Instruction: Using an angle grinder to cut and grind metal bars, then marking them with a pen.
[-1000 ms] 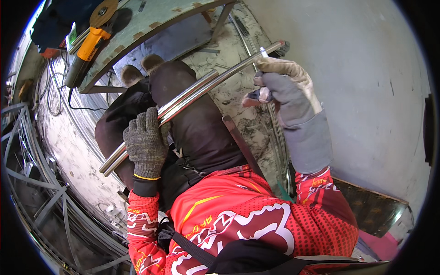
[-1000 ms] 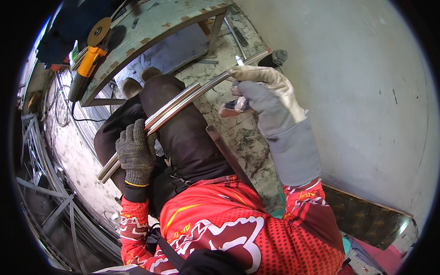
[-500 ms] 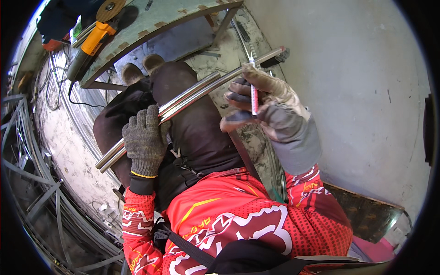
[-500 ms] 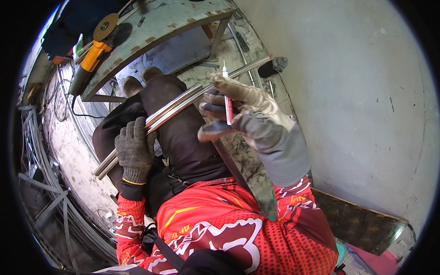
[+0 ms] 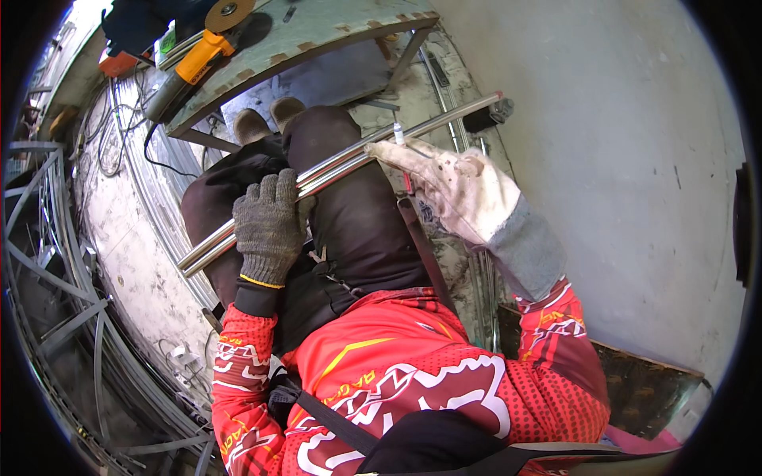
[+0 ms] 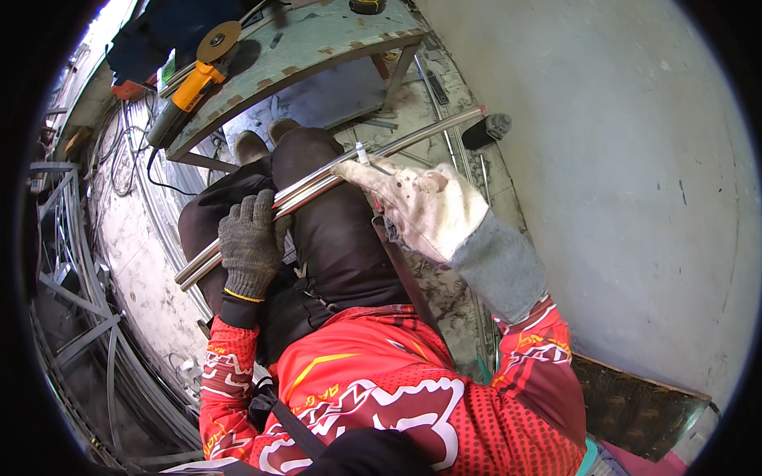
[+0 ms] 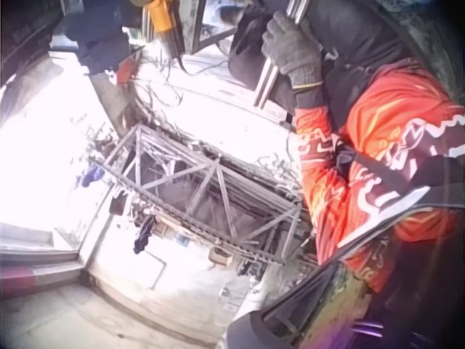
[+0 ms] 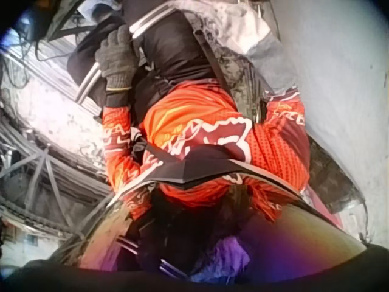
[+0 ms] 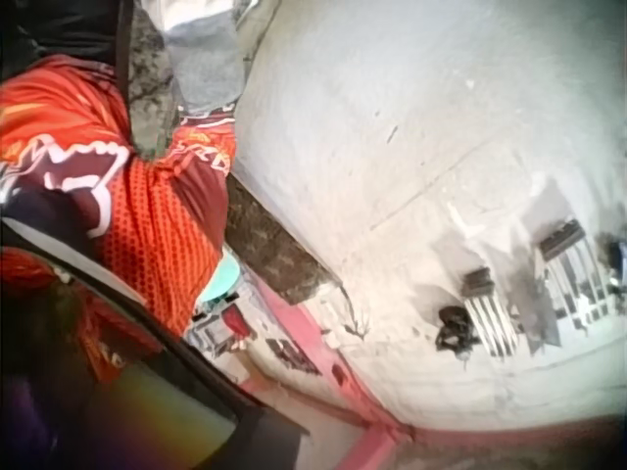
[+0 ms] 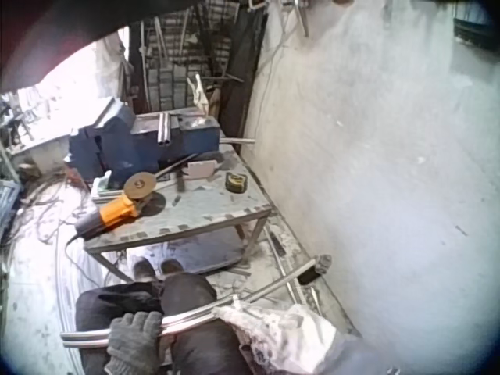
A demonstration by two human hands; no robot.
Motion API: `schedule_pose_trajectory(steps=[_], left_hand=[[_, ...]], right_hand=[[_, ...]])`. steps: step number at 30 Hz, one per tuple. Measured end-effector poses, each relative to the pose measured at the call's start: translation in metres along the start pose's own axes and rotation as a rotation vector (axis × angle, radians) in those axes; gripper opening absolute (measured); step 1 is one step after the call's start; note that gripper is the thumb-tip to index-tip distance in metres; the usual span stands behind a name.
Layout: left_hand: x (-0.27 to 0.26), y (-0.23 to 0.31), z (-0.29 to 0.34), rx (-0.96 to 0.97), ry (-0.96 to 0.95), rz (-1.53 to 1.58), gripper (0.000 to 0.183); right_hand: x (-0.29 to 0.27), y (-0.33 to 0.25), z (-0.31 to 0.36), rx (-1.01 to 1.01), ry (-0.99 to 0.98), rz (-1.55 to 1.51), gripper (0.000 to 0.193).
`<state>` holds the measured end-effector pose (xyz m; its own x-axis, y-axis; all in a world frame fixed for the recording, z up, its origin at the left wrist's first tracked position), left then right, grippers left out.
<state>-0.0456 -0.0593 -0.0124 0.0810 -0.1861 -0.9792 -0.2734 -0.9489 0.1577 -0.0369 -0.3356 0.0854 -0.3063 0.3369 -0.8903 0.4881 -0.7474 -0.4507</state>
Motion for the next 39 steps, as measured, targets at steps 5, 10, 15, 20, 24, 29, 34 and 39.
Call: schedule_pose_trajectory(steps=[5, 10, 15, 20, 24, 29, 34, 39], left_hand=[[0.002, 0.001, -0.002, 0.006, 0.008, 0.001, 0.048], [0.006, 0.001, 0.0, 0.008, 0.063, 0.007, 0.048], [0.002, 0.001, -0.001, -0.008, 0.011, 0.019, 0.048], [-0.004, -0.006, 0.005, -0.036, 0.046, 0.063, 0.048], [0.01, -0.005, 0.003, -0.031, 0.114, 0.106, 0.048], [0.012, -0.007, 0.009, -0.066, 0.072, 0.055, 0.048], [0.008, -0.009, 0.015, -0.029, 0.125, 0.12, 0.05], [0.007, -0.008, 0.012, -0.03, 0.114, 0.121, 0.049]], right_hand=[[-0.006, 0.027, -0.018, -0.194, 0.325, 0.272, 0.049], [-0.022, 0.046, -0.03, -0.154, 0.446, 0.224, 0.035], [0.004, 0.089, -0.034, -0.027, 0.365, -0.801, 0.036], [0.036, 0.023, -0.035, -0.101, 0.176, -0.398, 0.033], [0.035, -0.009, -0.041, -0.195, 0.321, 0.191, 0.041], [0.023, -0.025, -0.051, -0.296, 0.246, 0.346, 0.038], [0.023, -0.007, -0.048, -0.336, 0.229, 0.399, 0.043], [0.011, 0.007, -0.051, -0.278, 0.236, 0.286, 0.042]])
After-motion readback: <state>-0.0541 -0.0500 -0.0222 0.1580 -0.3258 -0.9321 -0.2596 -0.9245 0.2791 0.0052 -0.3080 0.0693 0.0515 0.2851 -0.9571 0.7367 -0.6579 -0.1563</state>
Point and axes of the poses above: each hand's wrist, its own z-axis away from the middle knuckle, its own x-axis out of the palm, y = z × x, the point moved 4 cm from there along -z, towards the middle knuckle, and after that the axes turned 4 degrees about -x, right-handed, at the moved point
